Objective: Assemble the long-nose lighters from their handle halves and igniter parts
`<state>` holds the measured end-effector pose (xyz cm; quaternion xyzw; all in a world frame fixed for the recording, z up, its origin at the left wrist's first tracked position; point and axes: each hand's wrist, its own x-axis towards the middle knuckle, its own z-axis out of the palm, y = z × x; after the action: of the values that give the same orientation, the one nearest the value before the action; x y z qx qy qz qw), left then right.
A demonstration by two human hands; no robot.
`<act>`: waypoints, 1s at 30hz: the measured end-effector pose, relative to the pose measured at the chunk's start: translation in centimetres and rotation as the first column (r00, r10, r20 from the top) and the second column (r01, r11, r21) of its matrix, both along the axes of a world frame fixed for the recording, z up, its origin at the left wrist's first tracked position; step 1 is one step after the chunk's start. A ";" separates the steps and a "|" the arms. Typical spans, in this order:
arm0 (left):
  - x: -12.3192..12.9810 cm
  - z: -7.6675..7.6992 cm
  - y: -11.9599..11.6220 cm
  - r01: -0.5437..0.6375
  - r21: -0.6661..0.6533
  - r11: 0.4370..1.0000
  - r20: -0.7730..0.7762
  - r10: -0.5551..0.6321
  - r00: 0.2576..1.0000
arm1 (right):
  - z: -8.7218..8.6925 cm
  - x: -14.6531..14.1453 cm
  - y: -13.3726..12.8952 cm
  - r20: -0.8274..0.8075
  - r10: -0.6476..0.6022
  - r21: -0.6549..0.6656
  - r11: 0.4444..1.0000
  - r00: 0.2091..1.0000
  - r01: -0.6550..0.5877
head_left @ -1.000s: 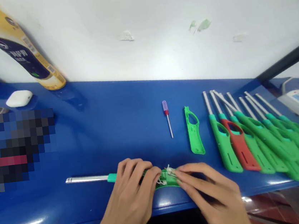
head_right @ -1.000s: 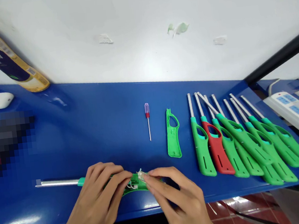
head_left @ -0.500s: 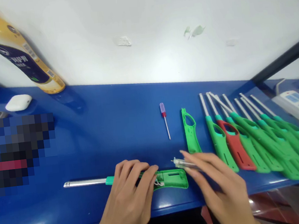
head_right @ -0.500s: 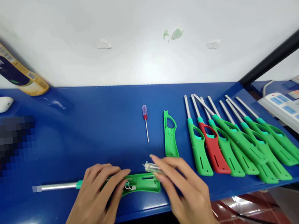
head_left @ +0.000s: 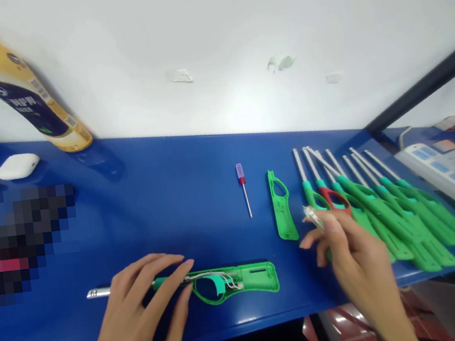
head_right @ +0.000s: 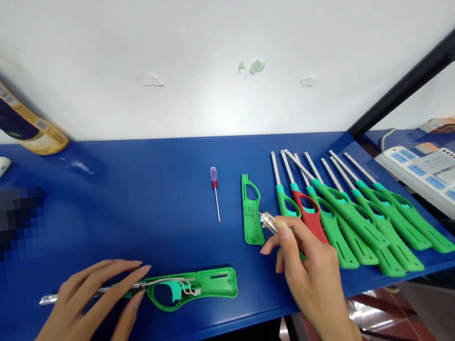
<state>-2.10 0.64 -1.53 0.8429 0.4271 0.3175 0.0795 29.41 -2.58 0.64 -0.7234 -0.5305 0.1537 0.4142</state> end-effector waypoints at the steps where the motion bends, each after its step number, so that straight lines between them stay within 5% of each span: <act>1: -0.5 -0.2 -0.1 -0.005 -0.002 1.000 -0.011 0.005 1.000 | 0.0 0.0 0.0 -0.007 0.012 -0.005 1.000 1.000 -0.012; 9: -1.5 -1.4 -0.4 0.021 -0.039 0.999 -0.098 -0.024 0.995 | 0.1 -0.3 0.0 0.023 0.071 -0.026 0.997 0.997 -0.070; 16: -1.2 -1.0 0.0 0.019 -0.034 0.999 -0.096 -0.022 0.995 | -0.4 0.4 -0.5 0.055 0.033 -0.041 0.999 0.998 -0.031; 19: -1.3 -0.7 -0.3 0.052 -0.029 0.998 -0.103 -0.054 0.993 | -0.8 0.8 -1.0 0.046 0.108 -0.001 0.994 0.993 -0.108; 22: -1.5 -0.3 -0.9 0.041 -0.024 0.999 -0.101 -0.043 0.994 | -0.5 0.4 -1.6 0.155 0.195 0.010 0.980 0.968 -0.199; 30: -1.7 0.6 -1.2 -0.087 -0.007 0.996 -0.081 0.086 0.993 | -1.1 -1.4 -0.1 0.462 0.152 0.025 0.982 0.873 -0.185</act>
<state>-3.78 -0.54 -0.95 0.8354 0.4677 0.2841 0.0526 28.03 -2.72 -0.42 -0.6756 -0.6792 -0.0042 0.2869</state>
